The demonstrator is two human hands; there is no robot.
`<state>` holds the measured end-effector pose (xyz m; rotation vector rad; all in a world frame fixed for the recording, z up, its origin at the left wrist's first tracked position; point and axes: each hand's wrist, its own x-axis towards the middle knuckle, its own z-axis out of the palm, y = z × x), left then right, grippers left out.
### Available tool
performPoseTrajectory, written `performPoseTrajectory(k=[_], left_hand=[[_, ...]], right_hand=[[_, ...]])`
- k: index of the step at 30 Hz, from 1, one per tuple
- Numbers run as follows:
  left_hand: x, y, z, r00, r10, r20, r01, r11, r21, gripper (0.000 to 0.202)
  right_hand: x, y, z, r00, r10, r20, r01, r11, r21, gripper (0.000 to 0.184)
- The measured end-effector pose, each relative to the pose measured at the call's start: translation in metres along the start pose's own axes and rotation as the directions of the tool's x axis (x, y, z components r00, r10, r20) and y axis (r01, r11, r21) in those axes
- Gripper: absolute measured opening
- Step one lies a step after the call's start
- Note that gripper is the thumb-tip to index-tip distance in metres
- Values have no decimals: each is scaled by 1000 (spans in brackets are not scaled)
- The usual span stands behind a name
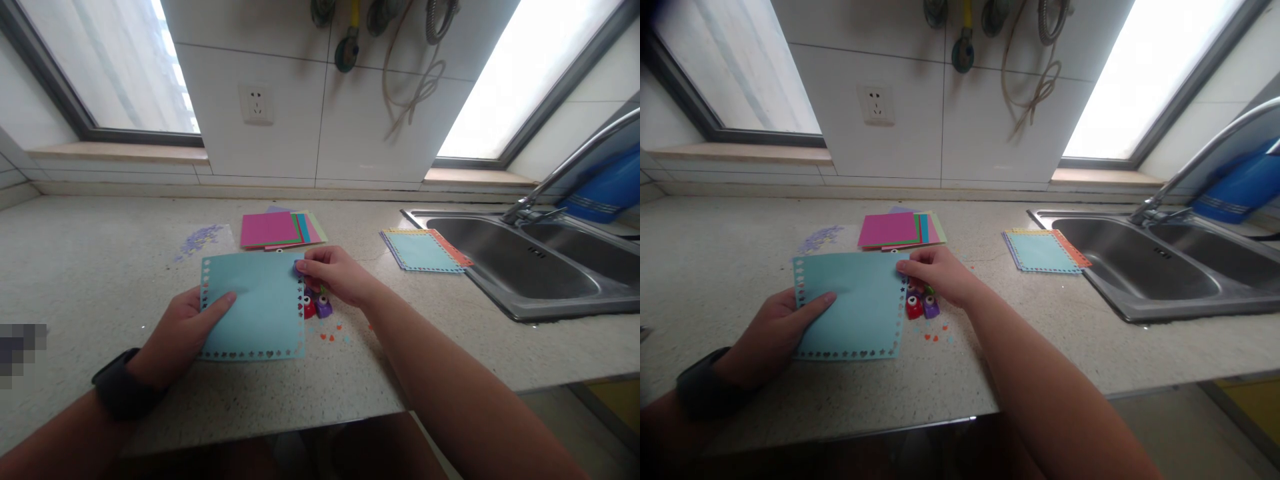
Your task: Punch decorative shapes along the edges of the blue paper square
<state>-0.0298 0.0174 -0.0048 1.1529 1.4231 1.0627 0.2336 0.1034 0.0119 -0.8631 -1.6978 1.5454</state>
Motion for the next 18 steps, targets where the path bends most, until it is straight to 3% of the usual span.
performPoseTrajectory(k=[18], left_hand=[[1, -3, -1, 1000, -1, 0, 1, 1000, -2, 41]], right_hand=[[-1, -3, 4, 1000, 14, -28, -14, 1000, 16, 37]])
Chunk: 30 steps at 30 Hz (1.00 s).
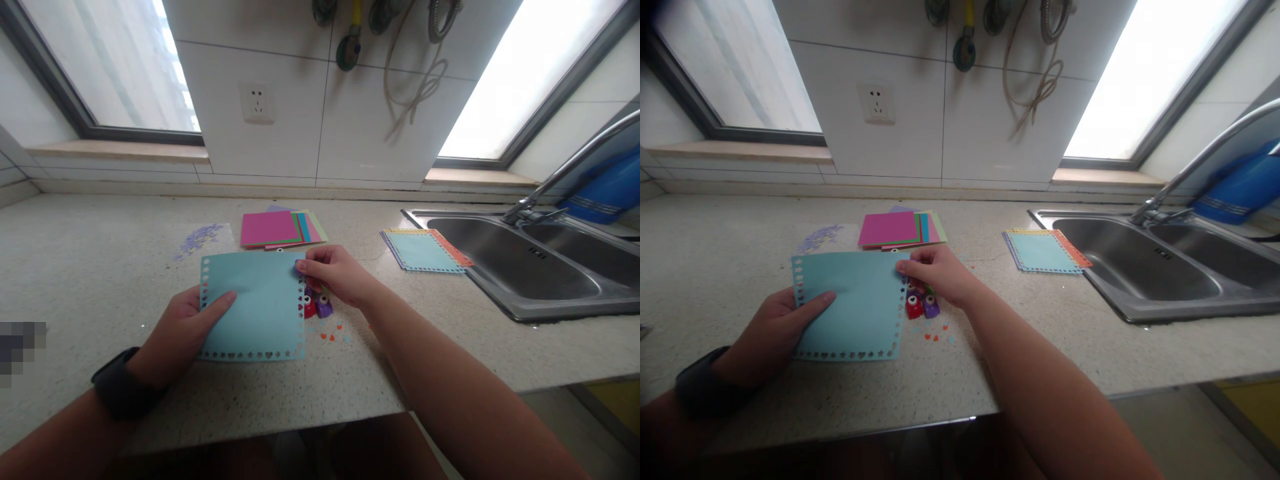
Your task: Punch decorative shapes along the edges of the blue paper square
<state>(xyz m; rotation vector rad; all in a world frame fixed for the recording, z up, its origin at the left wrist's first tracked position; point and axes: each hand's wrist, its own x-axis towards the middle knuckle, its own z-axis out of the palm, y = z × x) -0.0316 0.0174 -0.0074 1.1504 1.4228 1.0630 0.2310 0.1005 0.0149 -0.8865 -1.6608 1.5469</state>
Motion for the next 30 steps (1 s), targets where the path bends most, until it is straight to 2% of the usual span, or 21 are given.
performPoseTrajectory(k=[16, 30], left_hand=[[0, 2, 2, 1000, -18, 0, 18, 1000, -5, 43], [0, 3, 1, 1000, -14, 7, 14, 1000, 21, 44]], right_hand=[[0, 0, 0, 1000, -15, 14, 15, 1000, 3, 36], [-2, -3, 2, 999, -27, -18, 27, 1000, 1, 36]])
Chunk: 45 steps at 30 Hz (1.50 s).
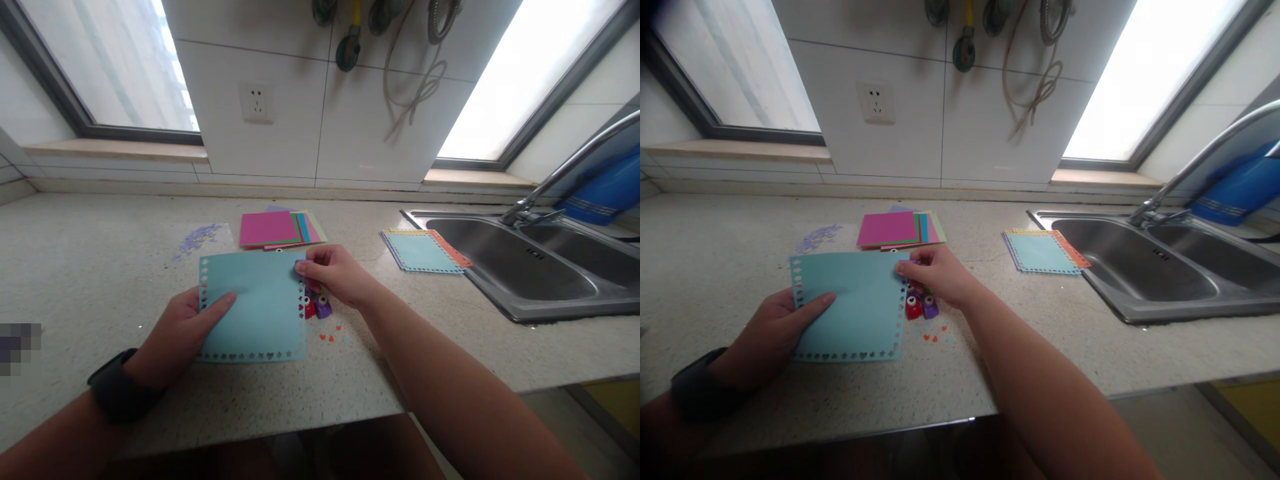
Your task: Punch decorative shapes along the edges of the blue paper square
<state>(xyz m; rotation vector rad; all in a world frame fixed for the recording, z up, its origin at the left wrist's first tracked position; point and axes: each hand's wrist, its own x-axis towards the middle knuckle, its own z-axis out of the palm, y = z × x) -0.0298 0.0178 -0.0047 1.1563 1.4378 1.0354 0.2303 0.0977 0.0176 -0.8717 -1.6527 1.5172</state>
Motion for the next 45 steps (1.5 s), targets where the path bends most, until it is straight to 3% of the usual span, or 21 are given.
performPoseTrajectory(k=[13, 18, 22, 26, 30, 34, 38, 41, 45], left_hand=[[-2, 0, 1, 1000, -5, -12, 5, 1000, -30, 36], [-1, 1, 1, 1000, -5, -16, 4, 998, -67, 37], [-3, 2, 1, 1000, -22, -4, 22, 994, -104, 36], [-3, 4, 2, 1000, -15, -20, 13, 994, -111, 32], [-1, 4, 1, 1000, 2, -26, -5, 995, -100, 30], [-1, 2, 0, 1000, 1, -27, -4, 995, -101, 29], [-1, 2, -1, 1000, 6, -15, -8, 994, -109, 30], [-1, 2, 0, 1000, 6, -22, -8, 994, -113, 31], [-1, 2, 1, 1000, 8, -15, -10, 993, -120, 32]], right_hand=[[2, 0, -2, 1000, 17, -9, -15, 989, 146, 32], [3, -5, -9, 995, 14, -98, 1, 988, 153, 30], [6, -3, -16, 979, -17, -204, 29, 998, 58, 32], [8, 2, -22, 964, -90, -250, 37, 977, -211, 35], [7, 3, -22, 973, -169, -158, 62, 848, -527, 29], [7, 3, -14, 963, -262, 57, 208, 593, -778, 24], [4, 2, -9, 952, -261, 160, 249, 356, -901, 22], [0, 0, -8, 955, -221, 199, 260, 297, -919, 19], [-3, -3, -5, 926, -239, 293, 355, 285, -890, 14]])
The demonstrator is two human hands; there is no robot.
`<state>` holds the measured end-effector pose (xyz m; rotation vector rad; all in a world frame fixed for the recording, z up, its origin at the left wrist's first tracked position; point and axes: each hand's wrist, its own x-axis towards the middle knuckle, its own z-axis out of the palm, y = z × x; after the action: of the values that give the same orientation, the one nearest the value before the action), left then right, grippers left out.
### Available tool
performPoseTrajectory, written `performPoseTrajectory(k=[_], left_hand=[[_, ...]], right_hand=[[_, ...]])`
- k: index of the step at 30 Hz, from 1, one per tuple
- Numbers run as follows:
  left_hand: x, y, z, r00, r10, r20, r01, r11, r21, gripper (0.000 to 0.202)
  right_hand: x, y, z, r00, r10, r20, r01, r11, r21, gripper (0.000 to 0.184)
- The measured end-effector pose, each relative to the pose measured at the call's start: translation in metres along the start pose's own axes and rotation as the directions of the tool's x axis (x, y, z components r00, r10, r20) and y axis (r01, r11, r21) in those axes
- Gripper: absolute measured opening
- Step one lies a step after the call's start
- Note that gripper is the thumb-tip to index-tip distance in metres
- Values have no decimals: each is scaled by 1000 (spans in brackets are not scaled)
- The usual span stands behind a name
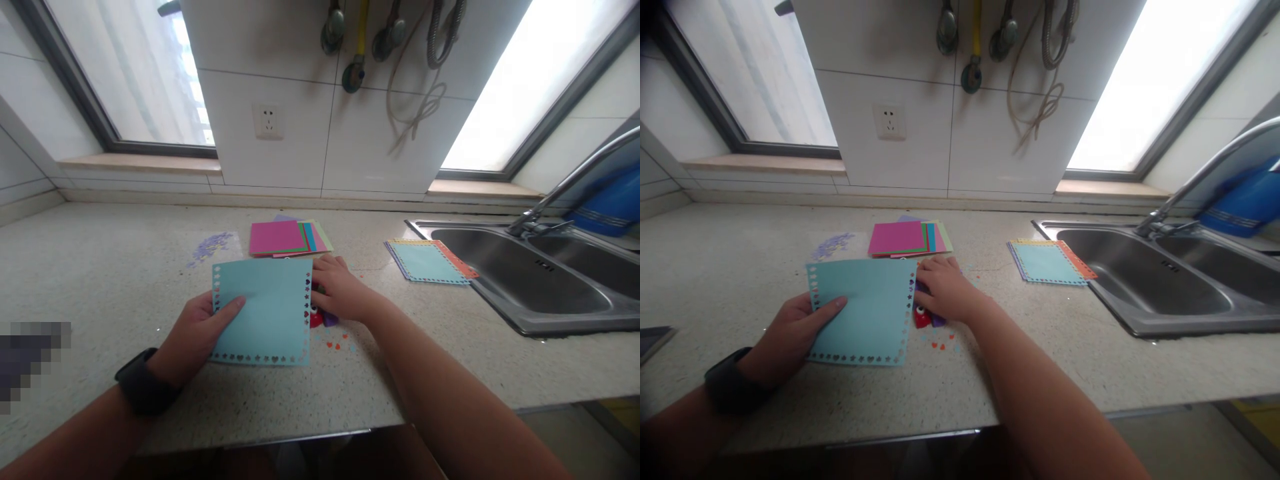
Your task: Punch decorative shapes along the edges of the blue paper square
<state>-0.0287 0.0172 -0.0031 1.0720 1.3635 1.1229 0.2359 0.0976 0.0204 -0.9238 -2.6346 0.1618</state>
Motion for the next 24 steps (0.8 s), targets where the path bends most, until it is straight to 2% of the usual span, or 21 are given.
performPoseTrajectory(k=[8, 11, 14, 19, 24], left_hand=[[-1, 1, 2, 1000, -22, 9, 22, 1000, -1, 28], [-1, 2, 3, 1000, -24, 10, 24, 1000, -8, 26], [-1, 3, 3, 1000, -23, -2, 23, 1000, -19, 25], [1, 4, 1, 999, -19, -46, 15, 997, -81, 25], [7, 6, -7, 996, -9, -91, -2, 992, -122, 19]], right_hand=[[5, -10, 1, 998, -23, 53, 22, 1000, 22, 6], [6, -10, 2, 997, -30, 72, 31, 999, -15, 9], [6, -5, 4, 999, -23, 37, 22, 1000, 13, 12], [5, 14, 2, 981, 135, -136, -102, 968, 229, 14], [1, 28, -5, 930, 304, -208, -238, 927, 291, 13]])
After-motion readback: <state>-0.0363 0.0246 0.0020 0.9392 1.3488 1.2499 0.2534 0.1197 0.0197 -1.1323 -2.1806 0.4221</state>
